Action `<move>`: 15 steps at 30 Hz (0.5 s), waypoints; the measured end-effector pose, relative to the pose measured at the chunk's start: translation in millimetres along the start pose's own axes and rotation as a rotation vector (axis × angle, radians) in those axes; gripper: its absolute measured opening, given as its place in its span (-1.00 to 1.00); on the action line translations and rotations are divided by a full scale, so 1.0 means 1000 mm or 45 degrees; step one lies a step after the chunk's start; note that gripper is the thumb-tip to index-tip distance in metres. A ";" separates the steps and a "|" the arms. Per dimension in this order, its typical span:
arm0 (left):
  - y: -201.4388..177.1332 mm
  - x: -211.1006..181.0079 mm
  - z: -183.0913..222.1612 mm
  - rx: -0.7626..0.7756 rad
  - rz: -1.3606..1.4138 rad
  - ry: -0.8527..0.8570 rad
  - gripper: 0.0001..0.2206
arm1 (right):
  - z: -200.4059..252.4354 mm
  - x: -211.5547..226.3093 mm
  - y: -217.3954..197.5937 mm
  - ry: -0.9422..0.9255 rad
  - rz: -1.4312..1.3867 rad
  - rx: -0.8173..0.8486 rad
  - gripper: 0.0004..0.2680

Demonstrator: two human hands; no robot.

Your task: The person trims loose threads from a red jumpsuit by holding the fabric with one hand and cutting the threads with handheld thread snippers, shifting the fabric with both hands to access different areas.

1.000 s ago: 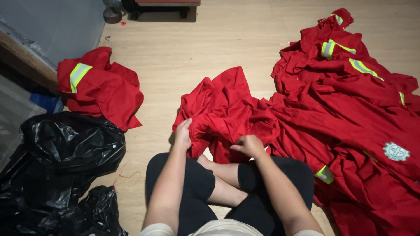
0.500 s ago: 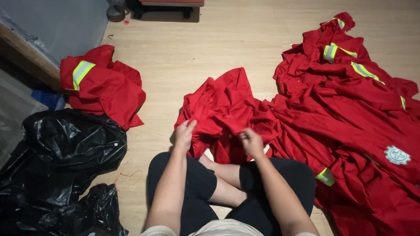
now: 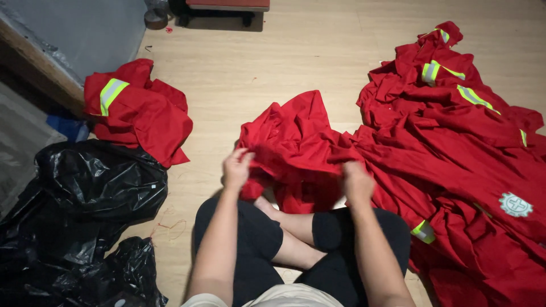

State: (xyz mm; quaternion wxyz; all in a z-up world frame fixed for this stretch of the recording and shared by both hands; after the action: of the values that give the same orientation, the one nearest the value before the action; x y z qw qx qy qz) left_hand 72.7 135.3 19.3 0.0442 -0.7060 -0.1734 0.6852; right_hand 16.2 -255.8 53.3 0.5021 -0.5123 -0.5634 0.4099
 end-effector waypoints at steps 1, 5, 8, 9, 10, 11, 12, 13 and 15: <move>-0.016 -0.010 -0.001 -0.173 0.099 0.210 -0.82 | -0.003 -0.014 -0.013 0.117 0.035 -0.133 -0.83; -0.063 -0.103 0.027 -0.528 0.758 0.350 -0.80 | -0.019 -0.081 -0.031 0.462 0.067 -0.506 -0.86; -0.090 0.021 -0.020 -0.752 0.716 0.213 -0.76 | -0.037 -0.154 0.005 0.634 -0.010 -0.394 -0.93; -0.093 0.013 -0.016 -0.753 0.717 0.214 -0.76 | -0.042 -0.162 0.007 0.633 -0.010 -0.395 -0.93; -0.095 0.007 -0.012 -0.768 0.672 0.138 -0.83 | -0.049 -0.172 0.015 0.687 -0.070 -0.234 -0.90; -0.097 0.002 -0.006 -0.779 0.625 0.059 -0.90 | -0.050 -0.182 0.025 0.742 -0.128 -0.069 -0.87; -0.092 0.014 -0.006 -0.776 0.625 0.056 -0.90 | -0.050 -0.194 0.028 0.745 -0.126 -0.067 -0.87; -0.088 0.026 -0.009 -0.811 0.618 0.011 -0.91 | -0.059 -0.202 0.033 0.647 -0.241 -0.022 -0.86; -0.086 0.027 -0.006 -0.853 0.615 -0.034 -0.86 | -0.064 -0.199 0.015 0.538 -0.353 0.023 -0.81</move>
State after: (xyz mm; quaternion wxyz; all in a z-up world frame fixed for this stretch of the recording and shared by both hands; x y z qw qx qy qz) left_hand 63.0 224.8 19.7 -0.3526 -0.6928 -0.2167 0.5906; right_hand 76.1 -453.8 19.4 0.6647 -0.5000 -0.5071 0.2258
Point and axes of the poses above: each hand's wrist, its own z-axis away from the middle knuckle, its own y-axis out of the palm, x = y × z, the point moved 5 cm from there along -z, towards the middle knuckle
